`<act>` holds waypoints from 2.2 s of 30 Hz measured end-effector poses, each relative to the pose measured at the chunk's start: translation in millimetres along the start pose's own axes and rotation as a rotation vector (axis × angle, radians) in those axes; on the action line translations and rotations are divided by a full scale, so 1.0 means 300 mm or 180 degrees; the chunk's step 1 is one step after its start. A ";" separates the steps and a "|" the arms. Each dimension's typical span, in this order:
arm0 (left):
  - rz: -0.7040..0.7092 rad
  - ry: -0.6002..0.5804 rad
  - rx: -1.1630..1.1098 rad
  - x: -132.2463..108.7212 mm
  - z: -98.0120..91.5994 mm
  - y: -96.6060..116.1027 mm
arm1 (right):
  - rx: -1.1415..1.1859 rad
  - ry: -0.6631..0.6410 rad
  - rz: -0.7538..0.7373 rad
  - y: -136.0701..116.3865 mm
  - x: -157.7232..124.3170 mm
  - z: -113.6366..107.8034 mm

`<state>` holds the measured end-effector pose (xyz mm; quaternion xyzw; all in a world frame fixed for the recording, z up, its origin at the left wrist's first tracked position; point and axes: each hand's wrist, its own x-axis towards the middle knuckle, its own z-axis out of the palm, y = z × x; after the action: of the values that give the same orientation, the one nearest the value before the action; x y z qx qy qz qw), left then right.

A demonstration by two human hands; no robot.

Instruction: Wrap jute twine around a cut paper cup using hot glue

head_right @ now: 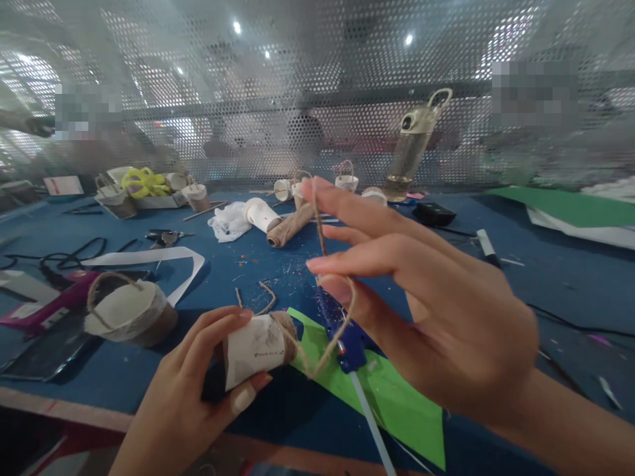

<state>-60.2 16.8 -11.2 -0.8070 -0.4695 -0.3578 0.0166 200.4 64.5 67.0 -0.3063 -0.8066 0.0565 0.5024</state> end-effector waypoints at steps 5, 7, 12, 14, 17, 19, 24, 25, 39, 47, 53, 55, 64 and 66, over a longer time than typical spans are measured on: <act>-0.0047 -0.0043 -0.0020 0.000 -0.006 0.004 | -0.0348 0.0252 -0.0282 -0.002 -0.024 -0.023; -0.0060 -0.0063 -0.0008 -0.001 -0.007 0.004 | -0.0453 0.0304 -0.0183 0.004 -0.031 -0.035; -0.0118 -0.0008 -0.0047 -0.001 -0.003 0.004 | -0.0335 0.0281 0.0045 0.038 -0.047 -0.060; -0.0124 0.0024 -0.0048 -0.002 -0.001 0.005 | -0.0368 -0.0108 -0.0135 0.057 -0.053 -0.070; -0.0096 0.0032 -0.0048 -0.005 0.000 0.005 | 0.0096 -0.0742 -0.0109 0.072 -0.067 -0.078; -0.0094 0.0032 -0.0066 -0.007 -0.001 0.004 | 0.0454 -0.0666 0.0292 0.068 -0.078 -0.081; -0.0070 0.0036 -0.0117 -0.006 -0.004 0.001 | 0.0750 -0.1100 0.0214 0.049 -0.080 -0.099; -0.0059 0.0040 -0.0121 -0.005 -0.004 0.001 | 0.0813 -0.1435 0.0034 0.048 -0.075 -0.100; 0.0044 0.0083 -0.0067 -0.003 0.000 0.000 | 0.0710 -0.2378 0.1082 -0.001 -0.043 0.016; 0.0096 0.0039 -0.0028 0.000 0.000 0.002 | 0.0135 -0.2504 0.0479 -0.013 -0.051 0.033; 0.0119 0.0063 -0.0006 0.004 0.002 -0.001 | 0.0465 -0.2214 0.0085 0.021 -0.066 0.039; 0.0097 0.0047 -0.0014 0.002 0.003 -0.002 | 0.0588 -0.2023 -0.0003 0.024 -0.061 0.042; 0.0072 0.0028 -0.0043 0.002 0.002 0.002 | 0.1218 -0.1485 0.0701 0.032 -0.080 0.064; 0.0078 0.0024 -0.0046 0.002 0.001 0.002 | 0.1302 -0.1520 0.1085 0.031 -0.090 0.066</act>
<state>-59.4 17.0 -10.8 -0.8115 -0.4569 -0.3640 0.0169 196.2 61.2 32.7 -0.3077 -0.8106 0.3697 0.3340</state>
